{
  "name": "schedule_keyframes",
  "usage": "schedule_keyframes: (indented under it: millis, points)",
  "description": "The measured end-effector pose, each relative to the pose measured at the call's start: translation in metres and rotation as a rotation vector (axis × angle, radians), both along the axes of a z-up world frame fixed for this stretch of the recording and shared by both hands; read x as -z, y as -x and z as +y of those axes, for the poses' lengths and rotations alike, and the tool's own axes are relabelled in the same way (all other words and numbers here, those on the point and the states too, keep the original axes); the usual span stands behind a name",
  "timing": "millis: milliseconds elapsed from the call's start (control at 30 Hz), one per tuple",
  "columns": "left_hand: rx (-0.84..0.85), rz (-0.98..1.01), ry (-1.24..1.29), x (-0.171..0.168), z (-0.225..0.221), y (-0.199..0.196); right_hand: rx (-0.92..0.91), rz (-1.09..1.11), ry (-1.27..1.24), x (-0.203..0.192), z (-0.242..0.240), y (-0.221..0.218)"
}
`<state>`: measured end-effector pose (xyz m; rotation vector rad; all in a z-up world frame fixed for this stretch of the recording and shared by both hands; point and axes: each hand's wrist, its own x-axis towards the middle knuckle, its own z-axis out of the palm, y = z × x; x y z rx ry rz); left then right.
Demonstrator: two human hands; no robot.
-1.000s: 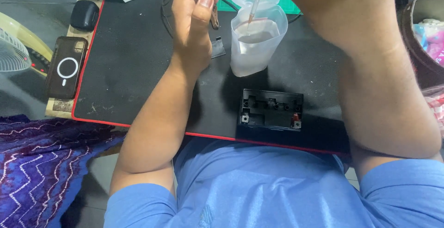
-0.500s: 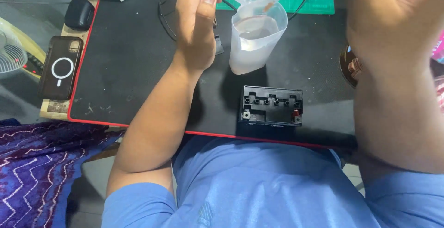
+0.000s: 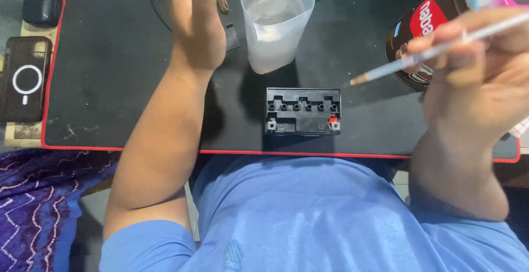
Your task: Filling the cells of a small battery with electrolyte liquid using a syringe drawn from a plastic pouch.
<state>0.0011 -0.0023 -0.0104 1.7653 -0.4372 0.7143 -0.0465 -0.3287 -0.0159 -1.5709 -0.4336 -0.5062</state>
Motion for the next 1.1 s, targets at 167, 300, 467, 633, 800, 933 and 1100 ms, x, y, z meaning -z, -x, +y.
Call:
schedule_keyframes:
  millis: [167,300,467,633,800,933,1100]
  points:
    - [-0.020,-0.050,-0.040,0.002,0.002,-0.003,-0.085,-0.099,0.043,0.025,-0.008,0.016]
    - [-0.017,0.006,0.068,-0.004,-0.004,-0.003,-0.115,-0.187,0.131,0.008,0.009,0.022]
    - [-0.040,0.018,0.061,-0.002,-0.003,-0.004,-0.154,-0.227,0.162,0.001,0.013,0.019]
    - [-0.029,0.021,0.056,-0.001,-0.004,-0.004,-0.187,-0.249,0.165,-0.001,0.016,0.021]
    - [-0.089,0.021,0.017,-0.003,-0.003,-0.003,-0.177,-0.243,0.229,0.001,0.013,0.021]
    - [-0.060,-0.013,0.009,0.000,0.000,-0.005,-0.106,-0.255,0.233,0.013,0.011,0.022]
    - [-0.060,-0.034,-0.028,-0.001,0.001,-0.004,-0.108,-0.237,0.216,0.011,0.014,0.024]
